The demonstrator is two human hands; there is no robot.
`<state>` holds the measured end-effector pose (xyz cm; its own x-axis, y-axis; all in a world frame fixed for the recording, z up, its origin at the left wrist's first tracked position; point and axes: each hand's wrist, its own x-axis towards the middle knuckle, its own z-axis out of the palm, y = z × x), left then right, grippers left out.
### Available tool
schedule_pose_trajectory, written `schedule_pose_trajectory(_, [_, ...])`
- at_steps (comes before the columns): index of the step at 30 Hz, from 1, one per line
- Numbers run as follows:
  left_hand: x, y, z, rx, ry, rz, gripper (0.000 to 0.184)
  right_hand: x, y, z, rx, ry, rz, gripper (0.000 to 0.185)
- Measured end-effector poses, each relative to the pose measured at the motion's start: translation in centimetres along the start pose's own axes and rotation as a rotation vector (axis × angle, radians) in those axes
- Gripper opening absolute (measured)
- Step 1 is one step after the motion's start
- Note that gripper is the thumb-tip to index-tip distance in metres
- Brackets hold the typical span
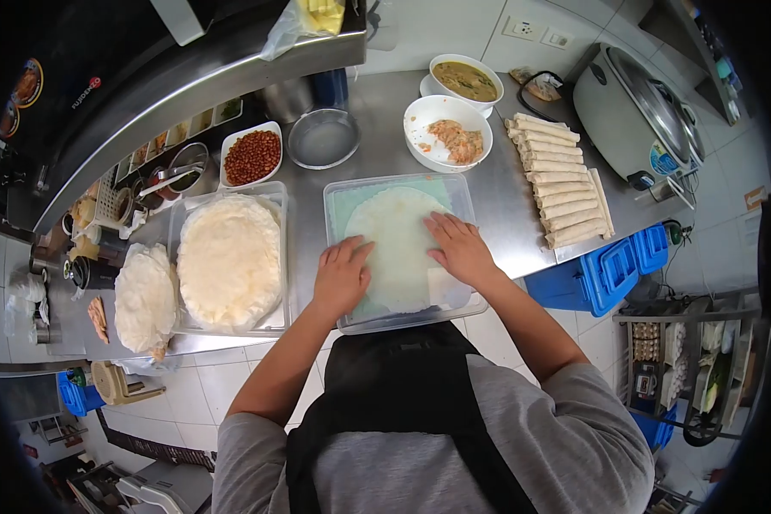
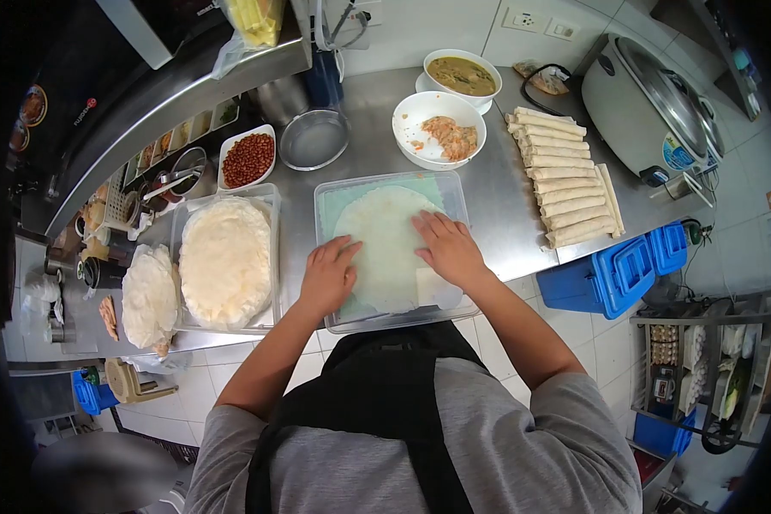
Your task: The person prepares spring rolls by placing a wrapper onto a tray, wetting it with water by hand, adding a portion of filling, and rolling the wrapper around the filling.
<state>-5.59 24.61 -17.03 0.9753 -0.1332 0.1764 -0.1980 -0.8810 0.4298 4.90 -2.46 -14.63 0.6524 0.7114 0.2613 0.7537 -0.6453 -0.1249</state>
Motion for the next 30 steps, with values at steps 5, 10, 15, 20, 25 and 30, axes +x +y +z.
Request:
schedule_pose_trajectory(5, [-1.5,1.0,-0.2,0.033,-0.029,-0.049,0.064,2.2,-0.3,-1.0,0.052,-0.293,0.126,0.062])
schedule_pose_trajectory(10, [-1.7,0.4,0.4,-0.047,0.070,-0.074,0.065,15.1,-4.8,0.3,0.226,-0.106,-0.048,0.066])
schedule_pose_trajectory(15, [-1.7,0.1,0.5,-0.094,0.116,-0.073,0.057,25.0,-8.6,4.4,0.052,-0.181,-0.014,0.069])
schedule_pose_trajectory(20, [-1.8,-0.4,0.5,-0.134,0.176,-0.087,0.057,26.6,-6.3,3.6,0.214,-0.255,0.015,0.071])
schedule_pose_trajectory(25, [-1.4,-0.7,1.2,-0.117,0.214,-0.115,0.057,24.0,-3.8,2.2,1.638,0.051,0.484,0.076])
schedule_pose_trajectory(30, [-1.1,-0.5,0.9,-0.090,0.174,-0.138,0.059,12.7,-2.3,3.7,1.780,0.023,0.590,0.068])
